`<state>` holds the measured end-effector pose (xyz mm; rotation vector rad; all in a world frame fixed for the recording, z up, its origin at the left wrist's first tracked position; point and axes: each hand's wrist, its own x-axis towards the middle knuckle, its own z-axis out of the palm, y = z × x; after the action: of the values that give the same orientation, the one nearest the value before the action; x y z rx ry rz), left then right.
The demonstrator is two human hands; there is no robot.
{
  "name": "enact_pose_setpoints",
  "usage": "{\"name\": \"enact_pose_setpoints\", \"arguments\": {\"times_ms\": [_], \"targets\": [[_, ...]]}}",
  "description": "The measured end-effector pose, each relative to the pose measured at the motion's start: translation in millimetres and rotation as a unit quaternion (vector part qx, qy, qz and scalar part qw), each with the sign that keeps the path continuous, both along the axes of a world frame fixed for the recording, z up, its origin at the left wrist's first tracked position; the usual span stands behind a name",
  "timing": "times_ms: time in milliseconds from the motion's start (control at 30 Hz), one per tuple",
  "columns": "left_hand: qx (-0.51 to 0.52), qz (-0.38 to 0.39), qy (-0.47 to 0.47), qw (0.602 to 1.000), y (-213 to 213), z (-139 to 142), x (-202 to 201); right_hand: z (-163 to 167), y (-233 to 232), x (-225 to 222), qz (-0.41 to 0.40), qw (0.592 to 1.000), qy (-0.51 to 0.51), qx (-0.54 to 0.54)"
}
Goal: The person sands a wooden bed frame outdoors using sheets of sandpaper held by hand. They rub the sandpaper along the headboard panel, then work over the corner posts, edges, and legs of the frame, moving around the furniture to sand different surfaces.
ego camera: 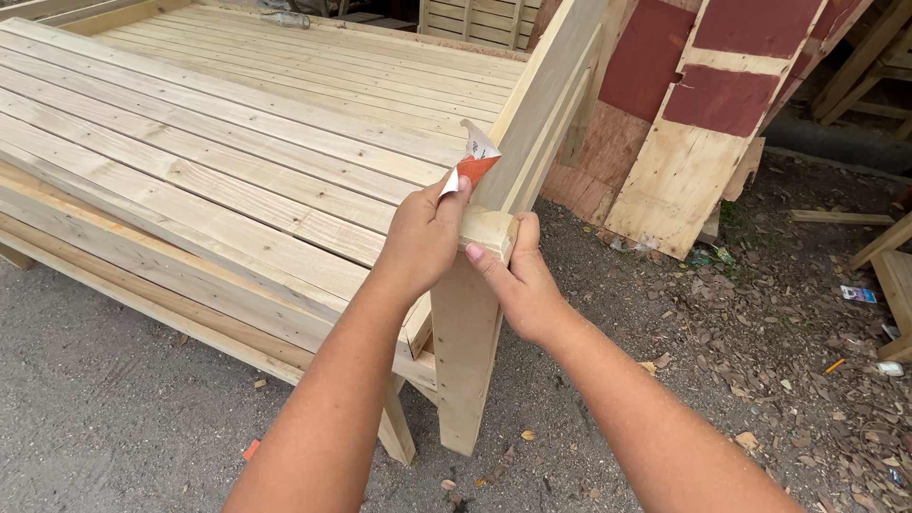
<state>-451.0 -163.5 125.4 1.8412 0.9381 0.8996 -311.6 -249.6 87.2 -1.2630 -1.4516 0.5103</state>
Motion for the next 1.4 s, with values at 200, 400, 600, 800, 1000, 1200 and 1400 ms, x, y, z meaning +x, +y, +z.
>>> {"name": "enact_pose_setpoints", "arguments": {"times_ms": [200,400,600,800,1000,1200,1400], "targets": [[0.288,-0.006,-0.026,0.957,-59.3,27.4,-33.8,-3.0,2.3,7.5,0.058,0.993,0.1,-0.014],[0.32,-0.029,0.119,0.94,-44.8,48.0,-15.2,3.4,-0.9,13.5,0.069,0.993,0.028,-0.09],[0.334,-0.05,0.123,0.933,-75.7,53.9,-35.5,-3.5,-3.0,5.8,0.053,0.994,0.022,-0.098],[0.323,-0.032,0.235,0.916,-67.7,61.7,-7.0,-9.8,-6.8,11.9,0.058,0.985,0.041,-0.155],[0.412,-0.072,0.155,0.895,-84.4,52.1,-26.7,-23.0,-10.1,37.2,0.055,0.966,0.138,-0.213],[0.451,-0.036,0.339,0.825,-70.5,46.6,24.0,-32.4,0.0,48.1,-0.15,0.937,0.307,-0.07],[0.543,-0.111,0.236,0.798,-55.7,-7.6,-5.0,-1.9,-44.9,20.7,-0.117,0.976,0.057,0.173]]}}
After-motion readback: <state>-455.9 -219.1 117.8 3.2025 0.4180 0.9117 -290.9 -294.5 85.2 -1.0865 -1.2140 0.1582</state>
